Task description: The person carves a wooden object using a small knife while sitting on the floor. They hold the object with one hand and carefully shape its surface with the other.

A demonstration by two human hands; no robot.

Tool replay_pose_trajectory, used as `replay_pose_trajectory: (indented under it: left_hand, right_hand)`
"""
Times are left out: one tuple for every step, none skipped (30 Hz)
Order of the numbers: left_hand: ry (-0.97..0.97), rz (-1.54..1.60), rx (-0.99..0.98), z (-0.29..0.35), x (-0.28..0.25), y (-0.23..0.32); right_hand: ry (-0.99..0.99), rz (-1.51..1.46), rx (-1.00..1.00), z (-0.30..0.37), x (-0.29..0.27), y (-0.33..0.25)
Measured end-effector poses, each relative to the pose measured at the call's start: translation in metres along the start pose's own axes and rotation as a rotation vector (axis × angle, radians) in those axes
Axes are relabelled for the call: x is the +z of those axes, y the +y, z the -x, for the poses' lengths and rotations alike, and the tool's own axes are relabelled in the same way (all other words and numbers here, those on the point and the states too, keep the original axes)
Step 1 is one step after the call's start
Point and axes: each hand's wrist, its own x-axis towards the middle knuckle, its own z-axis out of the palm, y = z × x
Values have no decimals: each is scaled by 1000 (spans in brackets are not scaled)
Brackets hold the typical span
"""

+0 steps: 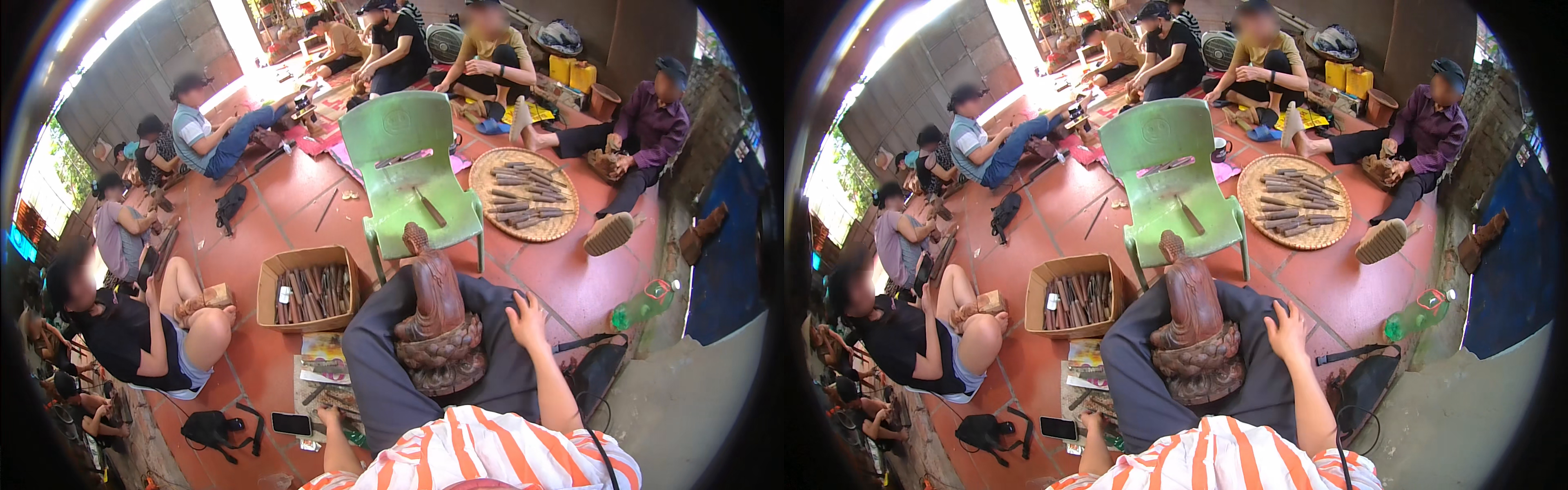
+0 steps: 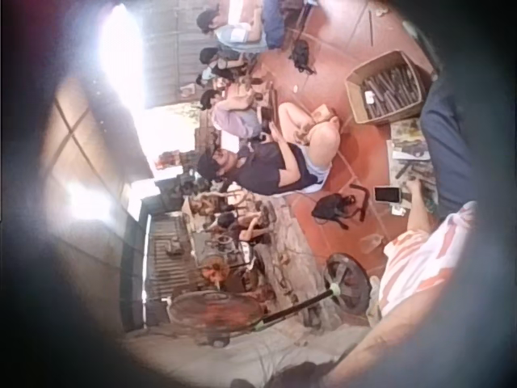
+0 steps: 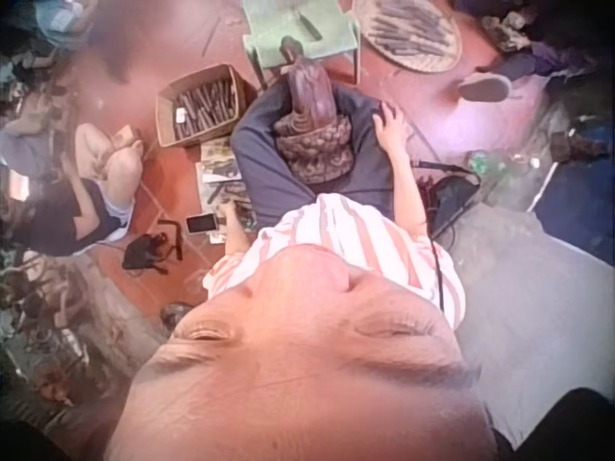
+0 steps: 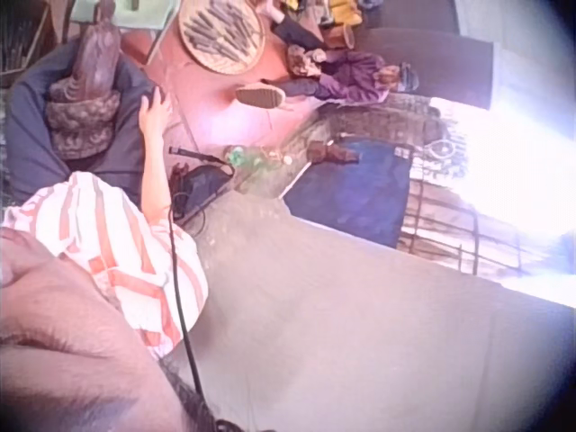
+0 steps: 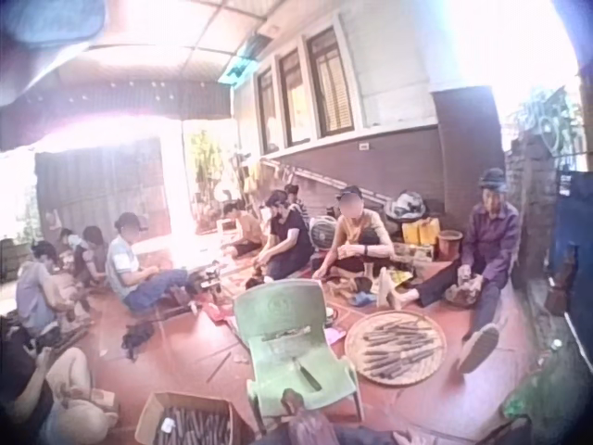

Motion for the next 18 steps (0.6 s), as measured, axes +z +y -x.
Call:
replay_pose_trajectory:
  left_hand:
    - [-1,15,-13,0,-2,-1]
    - [-4,31,-25,0,-2,0]
    - [-10,46,-43,1,1,-3]
    - [8,23,-15,-1,-1,-7]
    - [36,-14,2,-3,-4,-11]
    - [62,-46,18,-5,-5,-17]
    - [91,-71,46,-10,-5,-15]
    - [76,-88,96,-19,-15,-12]
    - [111,-120,125,-25,-16,-5]
    - [141,-158,141,-24,-16,-6]
    - [170,-202,154,-23,-15,-3]
    - [70,-83,15,-7,10,-6]
    - [62,-84,15,-5,10,1]
    - [56,-83,10,-4,6,-1]
    - [47,-85,2,-1,3,-2]
    - [40,-77,6,0,2,-4]
    - [34,-72,15,3,5,-7]
    - [25,-68,15,9,10,-13]
  right_hand:
    - [-9,-152,37,4,1,2]
    - [-26,-174,57,2,2,4]
    - [-43,-189,77,0,0,6]
    - [-53,-183,83,2,-1,1]
    - [-62,-175,89,4,-1,-4]
    - [-67,-165,90,5,-3,-8]
    - [-74,-158,91,8,-3,-9]
    - [-69,-169,85,9,0,-12]
    - [-55,-172,78,6,2,-14]
    - [-49,-190,83,4,1,-16]
    - [-45,-205,92,2,0,-16]
    - [-31,-174,107,2,-7,-6]
    - [-30,-184,104,4,-7,-5]
    - [-34,-191,96,3,-4,-4]
    - [-38,-195,92,3,-5,-4]
    - [-32,-196,86,3,-5,-4]
    - [-26,-195,80,2,-6,-3]
    - [-23,-184,74,5,-7,0]
